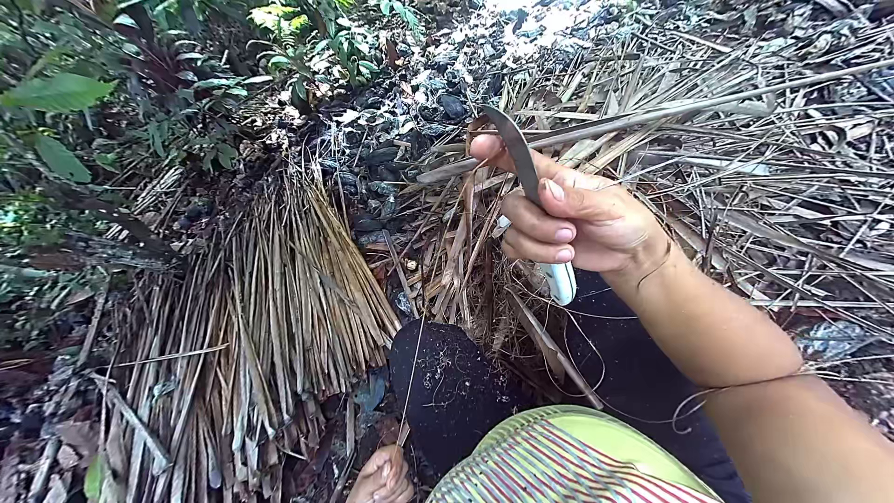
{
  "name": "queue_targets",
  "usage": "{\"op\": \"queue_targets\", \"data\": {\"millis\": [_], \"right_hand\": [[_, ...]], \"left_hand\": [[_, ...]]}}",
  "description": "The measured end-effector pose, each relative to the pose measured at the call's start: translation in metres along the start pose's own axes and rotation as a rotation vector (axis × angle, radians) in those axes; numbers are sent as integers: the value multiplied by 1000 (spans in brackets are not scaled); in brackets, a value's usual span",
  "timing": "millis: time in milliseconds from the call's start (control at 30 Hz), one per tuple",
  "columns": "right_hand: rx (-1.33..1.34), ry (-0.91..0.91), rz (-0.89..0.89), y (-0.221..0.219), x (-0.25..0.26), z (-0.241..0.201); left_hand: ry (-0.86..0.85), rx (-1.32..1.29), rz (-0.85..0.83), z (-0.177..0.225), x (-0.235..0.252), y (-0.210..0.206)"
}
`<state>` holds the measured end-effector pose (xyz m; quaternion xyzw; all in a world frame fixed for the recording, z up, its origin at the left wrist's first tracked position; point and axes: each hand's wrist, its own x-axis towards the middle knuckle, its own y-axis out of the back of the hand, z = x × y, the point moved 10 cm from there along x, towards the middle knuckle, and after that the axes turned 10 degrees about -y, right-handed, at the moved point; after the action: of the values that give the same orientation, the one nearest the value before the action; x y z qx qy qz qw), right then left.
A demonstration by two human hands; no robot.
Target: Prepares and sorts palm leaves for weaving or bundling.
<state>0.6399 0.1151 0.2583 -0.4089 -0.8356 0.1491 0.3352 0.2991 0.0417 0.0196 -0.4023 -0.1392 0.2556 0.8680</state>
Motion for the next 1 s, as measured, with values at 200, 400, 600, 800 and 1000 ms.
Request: {"op": "queue_targets", "data": {"millis": [200, 400, 600, 800, 1000], "right_hand": [[2, 30, -3, -3, 2, -1], [65, 46, -40, -6, 8, 8], [-225, 46, 35, 6, 16, 3], [-570, 49, 62, 14, 11, -6], [-827, 35, 131, 17, 1, -21]], "left_hand": [[6, -8, 4, -4, 2, -6], [28, 11, -1, -10, 5, -12], [38, 27, 16, -11, 2, -14], [45, -2, 12, -12, 3, -16], [55, -55, 15, -12, 4, -19]]}}
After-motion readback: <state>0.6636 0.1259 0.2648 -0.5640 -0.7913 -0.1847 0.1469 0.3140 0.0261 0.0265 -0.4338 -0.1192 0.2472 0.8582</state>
